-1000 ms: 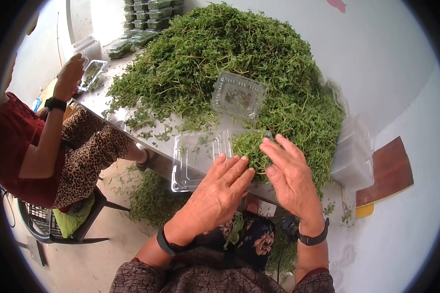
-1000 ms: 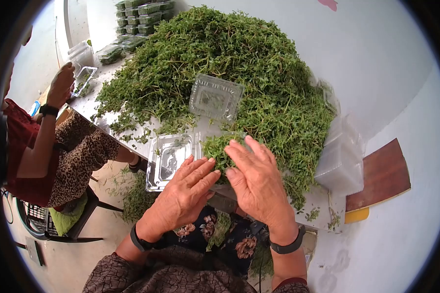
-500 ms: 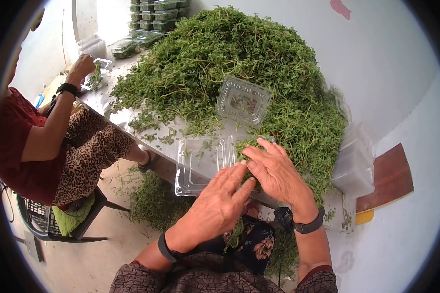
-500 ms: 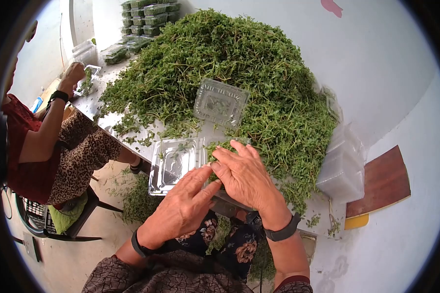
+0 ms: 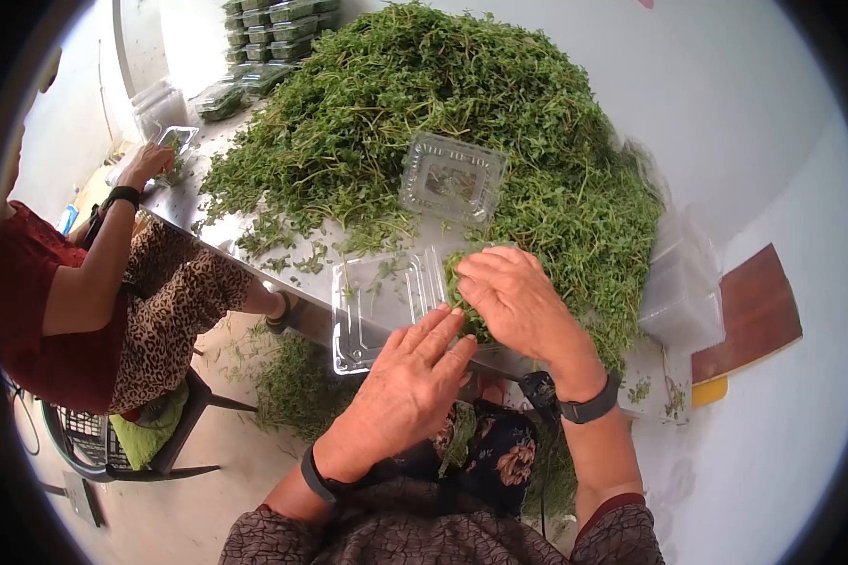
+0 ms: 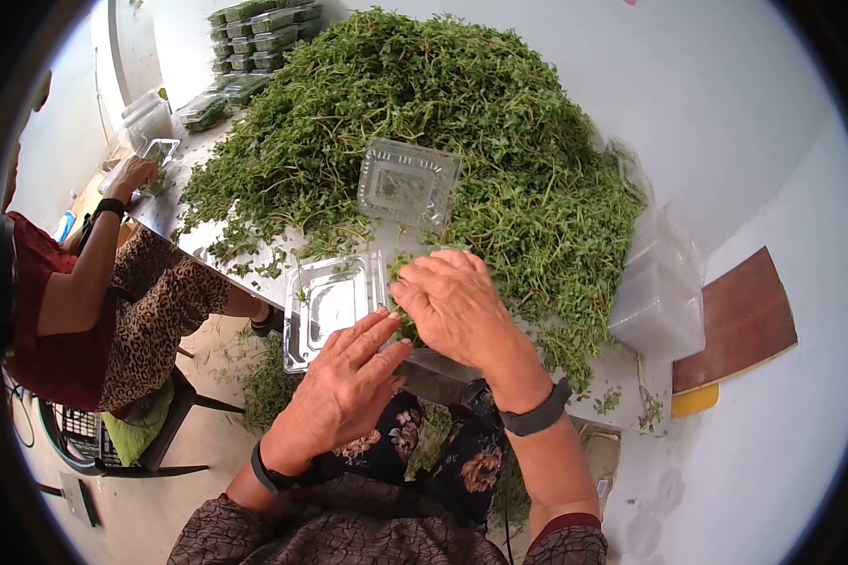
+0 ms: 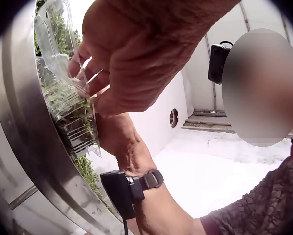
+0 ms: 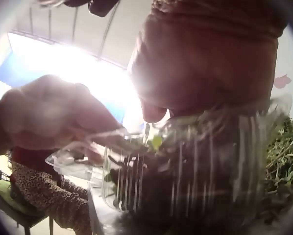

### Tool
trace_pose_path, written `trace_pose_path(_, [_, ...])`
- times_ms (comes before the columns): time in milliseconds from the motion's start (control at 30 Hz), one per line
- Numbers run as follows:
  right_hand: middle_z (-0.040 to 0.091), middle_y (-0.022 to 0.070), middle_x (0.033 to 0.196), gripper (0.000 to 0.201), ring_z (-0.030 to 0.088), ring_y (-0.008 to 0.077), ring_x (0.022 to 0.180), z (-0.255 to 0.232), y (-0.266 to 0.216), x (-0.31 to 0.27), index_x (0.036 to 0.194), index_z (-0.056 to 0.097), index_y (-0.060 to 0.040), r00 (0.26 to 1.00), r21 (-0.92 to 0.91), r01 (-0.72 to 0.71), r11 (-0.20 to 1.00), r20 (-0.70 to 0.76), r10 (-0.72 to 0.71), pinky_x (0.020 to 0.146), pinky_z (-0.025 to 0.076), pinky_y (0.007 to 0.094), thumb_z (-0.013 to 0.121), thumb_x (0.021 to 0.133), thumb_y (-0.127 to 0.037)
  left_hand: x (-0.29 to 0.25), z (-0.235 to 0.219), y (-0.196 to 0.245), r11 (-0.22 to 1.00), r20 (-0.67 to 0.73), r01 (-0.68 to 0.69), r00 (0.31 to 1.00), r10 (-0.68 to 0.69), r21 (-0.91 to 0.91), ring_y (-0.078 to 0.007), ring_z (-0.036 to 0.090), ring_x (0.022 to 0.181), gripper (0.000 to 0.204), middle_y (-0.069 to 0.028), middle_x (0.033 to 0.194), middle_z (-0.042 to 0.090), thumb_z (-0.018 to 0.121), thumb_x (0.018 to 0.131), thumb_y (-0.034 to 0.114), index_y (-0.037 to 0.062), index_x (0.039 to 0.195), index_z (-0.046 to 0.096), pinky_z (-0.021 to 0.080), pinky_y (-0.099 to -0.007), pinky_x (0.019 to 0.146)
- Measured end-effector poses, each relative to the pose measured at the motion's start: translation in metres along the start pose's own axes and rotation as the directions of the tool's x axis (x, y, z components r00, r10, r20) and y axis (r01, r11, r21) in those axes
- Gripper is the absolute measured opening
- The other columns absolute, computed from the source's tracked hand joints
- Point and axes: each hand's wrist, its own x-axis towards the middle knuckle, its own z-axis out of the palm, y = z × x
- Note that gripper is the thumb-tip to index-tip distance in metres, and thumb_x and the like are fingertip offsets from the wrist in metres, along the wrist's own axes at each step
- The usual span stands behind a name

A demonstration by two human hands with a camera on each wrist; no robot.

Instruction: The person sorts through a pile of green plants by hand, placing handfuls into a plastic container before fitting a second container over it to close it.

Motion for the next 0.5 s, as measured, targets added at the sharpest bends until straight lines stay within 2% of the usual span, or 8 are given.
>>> trace_pose_path(33, [0.061, 0.0197, 0.125, 0.042, 0.048, 0.0356, 0.124, -0.002, 0.003, -0.004, 0.116, 0.066, -0.001, 0.998, 0.038, 0.022, 0.999, -0.058, -0.02, 0.108, 0.031, 0.0431, 0.049, 0.096, -0.034, 0.0, -0.001, -0.001, 1.0, -0.025, -0.002, 1.0, 0.002, -0.027, -0.0364, 0.049, 0.125, 0.043, -0.0188, 0.13, 0.053, 0.071, 0.076, 0.004, 0.0015, 0.117, 0.059, 0.045, -0.0455, 0.096])
trace_pose_path(67, [0.056, 0.0205, 0.132, 0.046, 0.044, 0.0362, 0.13, -0.01, 0.005, -0.008, 0.123, 0.062, -0.0011, 0.999, 0.085, 0.004, 0.996, -0.034, -0.001, 0.11, 0.03, 0.043, 0.049, 0.096, -0.036, 0.0, -0.003, -0.001, 0.998, -0.044, 0.006, 0.999, -0.008, -0.064, -0.0373, 0.049, 0.125, 0.044, -0.0197, 0.132, 0.053, 0.07, 0.074, 0.0, -0.0001, 0.117, 0.059, 0.045, -0.0452, 0.098])
trace_pose_path(100, [0.056, 0.0205, 0.132, 0.046, 0.044, 0.0362, 0.13, -0.018, 0.005, -0.014, 0.123, 0.062, -0.0011, 0.999, 0.085, -0.003, 0.996, -0.034, 0.005, 0.11, 0.03, 0.043, 0.049, 0.096, -0.036, 0.0, -0.004, -0.001, 0.998, -0.04, 0.004, 0.999, -0.006, -0.068, -0.0373, 0.049, 0.125, 0.044, -0.0197, 0.132, 0.053, 0.07, 0.074, 0.0, -0.0001, 0.117, 0.059, 0.045, -0.0452, 0.098])
trace_pose_path(200, [0.057, 0.0174, 0.132, 0.043, 0.045, 0.0343, 0.13, -0.045, 0.002, -0.033, 0.125, 0.06, -0.0014, 0.98, 0.149, 0.042, 0.988, -0.197, -0.012, 0.109, 0.033, 0.0431, 0.048, 0.098, -0.032, 0.003, -0.01, -0.003, 0.996, -0.116, 0.009, 0.993, -0.019, -0.087, -0.0391, 0.049, 0.125, 0.05, -0.0206, 0.133, 0.053, 0.066, 0.072, -0.005, -0.0012, 0.121, 0.056, 0.044, -0.0456, 0.1])
trace_pose_path(300, [0.058, 0.0157, 0.131, 0.041, 0.045, 0.0343, 0.13, -0.048, 0.002, -0.057, 0.124, 0.06, -0.002, 0.979, 0.191, 0.007, 0.982, -0.203, 0.032, 0.108, 0.033, 0.043, 0.049, 0.098, -0.031, 0.01, -0.012, -0.004, 0.997, -0.126, -0.017, 0.992, 0.008, -0.071, -0.0395, 0.048, 0.127, 0.052, -0.0208, 0.135, 0.051, 0.065, 0.073, -0.005, -0.0008, 0.124, 0.055, 0.043, -0.046, 0.103])
trace_pose_path(367, [0.058, 0.0144, 0.131, 0.041, 0.046, 0.0349, 0.129, -0.042, 0.002, -0.072, 0.123, 0.061, -0.0022, 0.977, 0.189, -0.012, 0.982, -0.205, 0.051, 0.107, 0.034, 0.0436, 0.049, 0.098, -0.032, 0.015, -0.01, -0.004, 0.997, -0.097, -0.021, 0.995, 0.013, -0.077, -0.0393, 0.045, 0.129, 0.053, -0.0213, 0.137, 0.049, 0.064, 0.076, -0.004, -0.0008, 0.127, 0.053, 0.039, -0.0466, 0.106])
trace_pose_path(433, [0.058, 0.0142, 0.131, 0.041, 0.046, 0.035, 0.129, -0.035, 0.002, -0.083, 0.124, 0.061, -0.0022, 0.973, 0.122, -0.094, 0.988, -0.197, 0.117, 0.107, 0.034, 0.0439, 0.048, 0.099, -0.033, 0.019, -0.004, -0.002, 0.995, -0.082, -0.029, 0.996, 0.022, -0.094, -0.0389, 0.044, 0.131, 0.051, -0.021, 0.138, 0.049, 0.062, 0.079, -0.003, -0.0011, 0.129, 0.051, 0.035, -0.0472, 0.11])
trace_pose_path(500, [0.058, 0.0142, 0.131, 0.041, 0.045, 0.0347, 0.129, -0.03, 0.002, -0.091, 0.122, 0.061, -0.0013, 0.972, 0.15, -0.109, 0.983, -0.191, 0.137, 0.107, 0.034, 0.044, 0.048, 0.099, -0.033, 0.022, 0.0, -0.001, 0.995, -0.064, -0.038, 0.997, 0.032, -0.092, -0.0388, 0.043, 0.131, 0.05, -0.0209, 0.138, 0.049, 0.062, 0.081, -0.001, -0.0012, 0.13, 0.051, 0.034, -0.0475, 0.111])
